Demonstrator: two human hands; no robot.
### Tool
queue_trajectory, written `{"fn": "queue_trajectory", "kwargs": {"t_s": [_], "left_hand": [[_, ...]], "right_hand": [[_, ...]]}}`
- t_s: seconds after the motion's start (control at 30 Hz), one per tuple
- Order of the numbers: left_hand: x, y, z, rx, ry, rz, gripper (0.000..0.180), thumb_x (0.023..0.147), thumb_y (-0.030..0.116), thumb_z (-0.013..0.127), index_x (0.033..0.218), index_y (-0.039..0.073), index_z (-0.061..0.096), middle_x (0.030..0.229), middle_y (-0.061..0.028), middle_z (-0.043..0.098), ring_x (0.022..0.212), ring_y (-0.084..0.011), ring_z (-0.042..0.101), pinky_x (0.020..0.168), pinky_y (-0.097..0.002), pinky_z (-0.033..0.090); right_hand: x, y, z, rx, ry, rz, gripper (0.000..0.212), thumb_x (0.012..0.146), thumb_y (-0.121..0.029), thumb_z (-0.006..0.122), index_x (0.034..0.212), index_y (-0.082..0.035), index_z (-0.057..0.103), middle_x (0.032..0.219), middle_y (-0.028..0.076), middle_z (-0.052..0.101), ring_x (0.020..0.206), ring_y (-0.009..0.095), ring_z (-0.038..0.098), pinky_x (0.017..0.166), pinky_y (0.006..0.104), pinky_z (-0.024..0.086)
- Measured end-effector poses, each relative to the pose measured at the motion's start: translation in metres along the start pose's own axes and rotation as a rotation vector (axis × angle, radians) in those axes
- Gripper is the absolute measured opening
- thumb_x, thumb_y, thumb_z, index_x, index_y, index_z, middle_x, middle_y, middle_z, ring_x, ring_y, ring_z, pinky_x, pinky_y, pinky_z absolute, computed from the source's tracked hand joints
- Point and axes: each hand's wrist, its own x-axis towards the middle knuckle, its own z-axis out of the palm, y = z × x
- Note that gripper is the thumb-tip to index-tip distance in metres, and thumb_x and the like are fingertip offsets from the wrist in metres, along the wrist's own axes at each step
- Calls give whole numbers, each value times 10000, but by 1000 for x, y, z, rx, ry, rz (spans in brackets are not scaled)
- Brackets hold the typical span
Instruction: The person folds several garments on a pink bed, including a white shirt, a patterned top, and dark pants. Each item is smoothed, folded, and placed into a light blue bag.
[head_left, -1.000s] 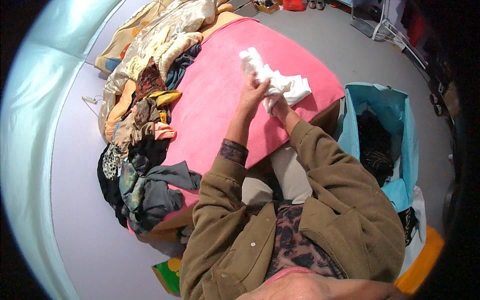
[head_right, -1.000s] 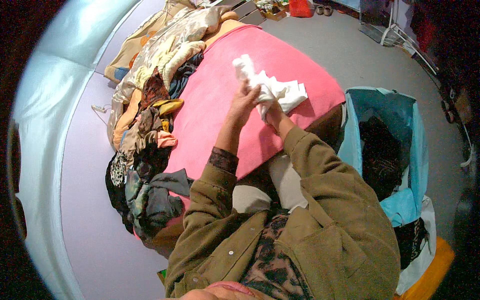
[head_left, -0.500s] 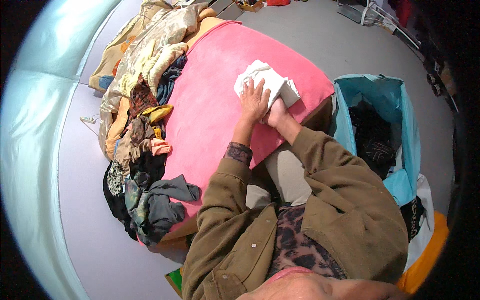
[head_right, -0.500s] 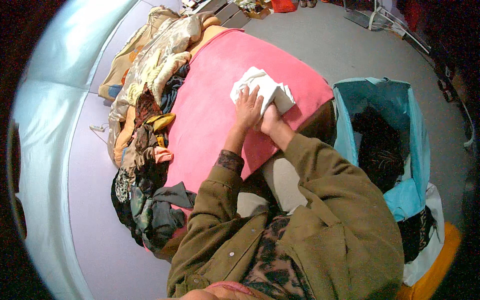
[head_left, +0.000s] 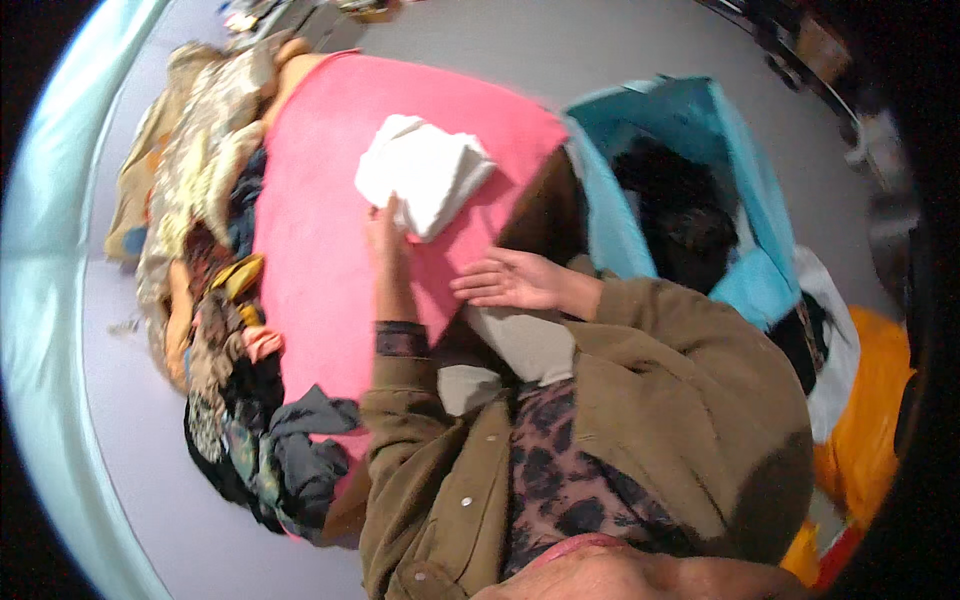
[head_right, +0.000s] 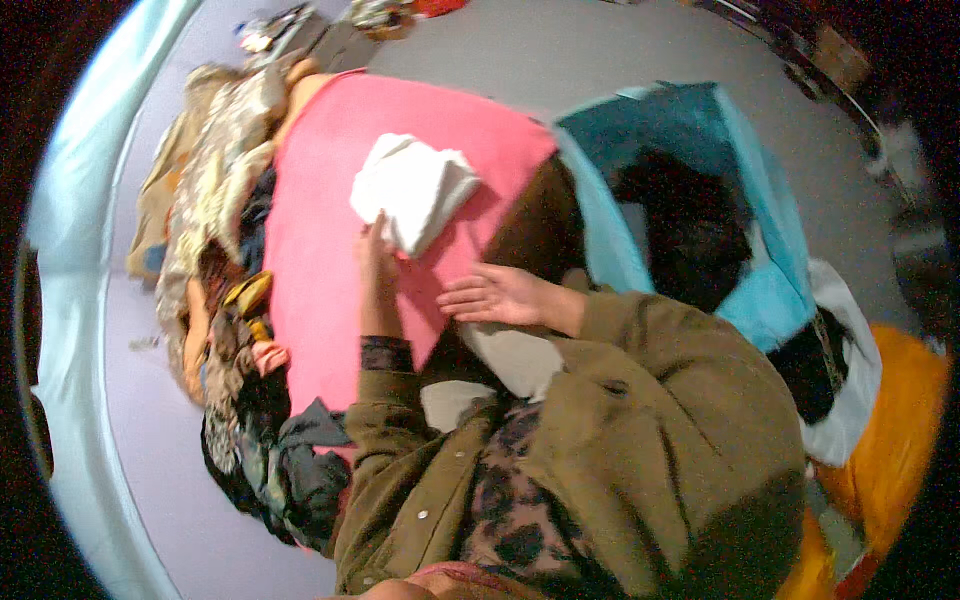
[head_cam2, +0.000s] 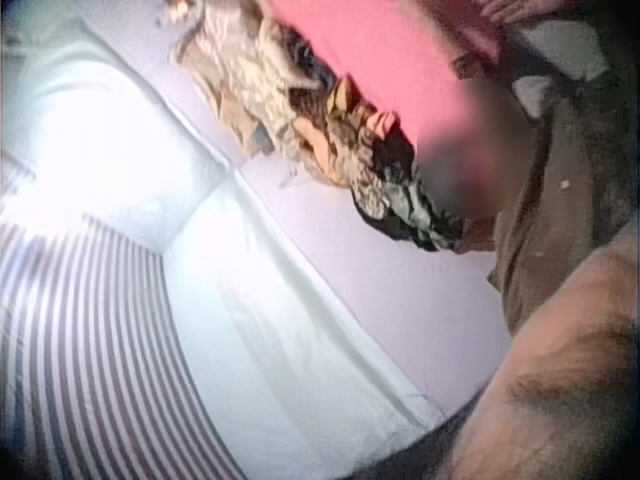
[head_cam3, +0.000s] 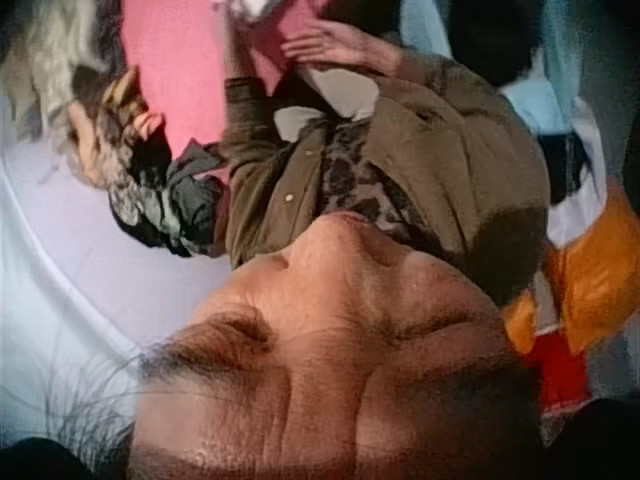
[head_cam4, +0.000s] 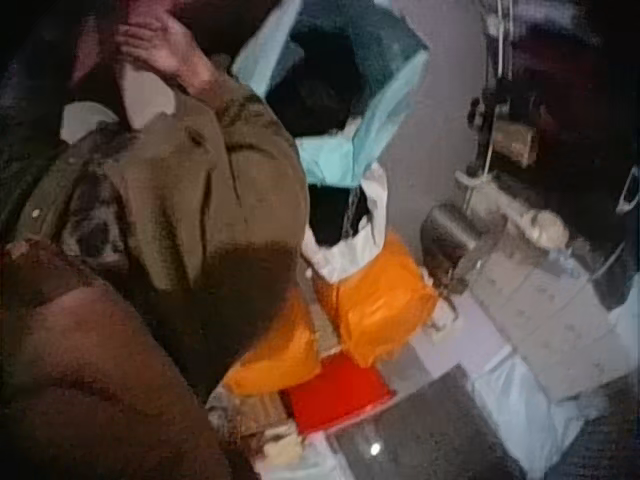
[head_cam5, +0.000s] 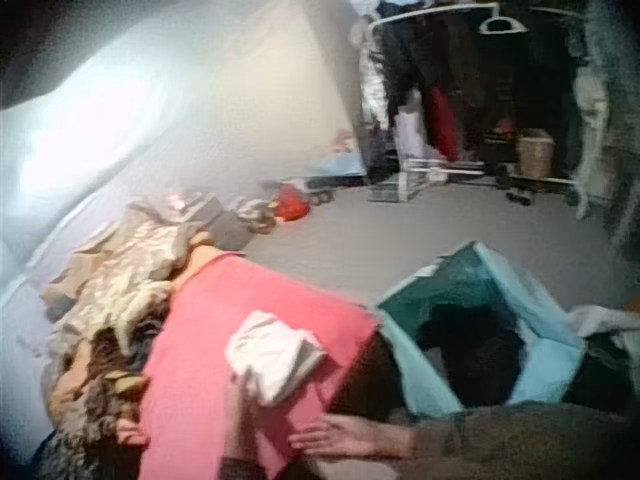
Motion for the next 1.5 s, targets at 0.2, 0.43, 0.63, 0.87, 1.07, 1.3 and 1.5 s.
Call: {"fn": "queue_trajectory", "kwargs": {"t_s": [0.2,0.43,0.63,0.87,1.07,1.3,1.5], "left_hand": [[-52,26,31,-144,-327,-247,434,955,195,650,1302,-23,506,1241,-122,626,1125,-248,631,952,-394,525],[-151,31,99,34,-559,6,502,930,62,666,1374,53,432,1216,-85,580,1071,-177,632,845,-294,566],[-189,39,118,166,-911,1,528,978,109,621,1457,23,417,1344,-151,573,1086,-203,642,981,-331,501],[-177,-13,46,463,-625,-91,458,998,129,596,1419,3,465,1323,-148,595,1114,-191,625,1004,-342,490],[-203,-24,-44,375,-437,-92,441,1010,174,590,1402,2,481,1320,-150,595,1113,-198,628,1012,-350,490],[-239,-52,-97,328,-243,-111,422,1015,210,592,1375,8,504,1284,-171,621,1120,-225,634,1000,-347,503],[-250,-62,-100,360,-224,-124,439,1027,210,556,1410,11,479,1341,-161,596,1169,-246,606,1002,-371,493]], "right_hand": [[37,-18,29,-70,-21,-248,938,830,-550,746,1482,-32,314,1463,195,408,1345,311,455,1134,441,394],[-23,-79,66,-79,140,-648,397,902,-229,741,1215,-44,584,1092,93,684,995,222,683,900,406,570],[-198,-144,71,-627,466,-866,432,926,-203,720,1285,4,597,1193,116,675,1075,195,665,952,344,552],[-300,-174,-84,-1113,1349,-756,528,861,-297,753,1239,47,622,1085,154,701,990,236,675,838,388,523],[-271,-156,-191,-558,1101,-781,515,917,-191,687,1353,30,525,1200,132,641,1108,255,635,950,409,502],[-224,-157,-179,-173,766,-1056,545,941,-211,682,1380,31,468,1274,150,599,1170,279,593,971,437,489],[-241,-78,-244,-658,890,-534,484,983,-222,511,1419,-15,475,1402,109,534,1242,232,514,1048,371,393]]}}
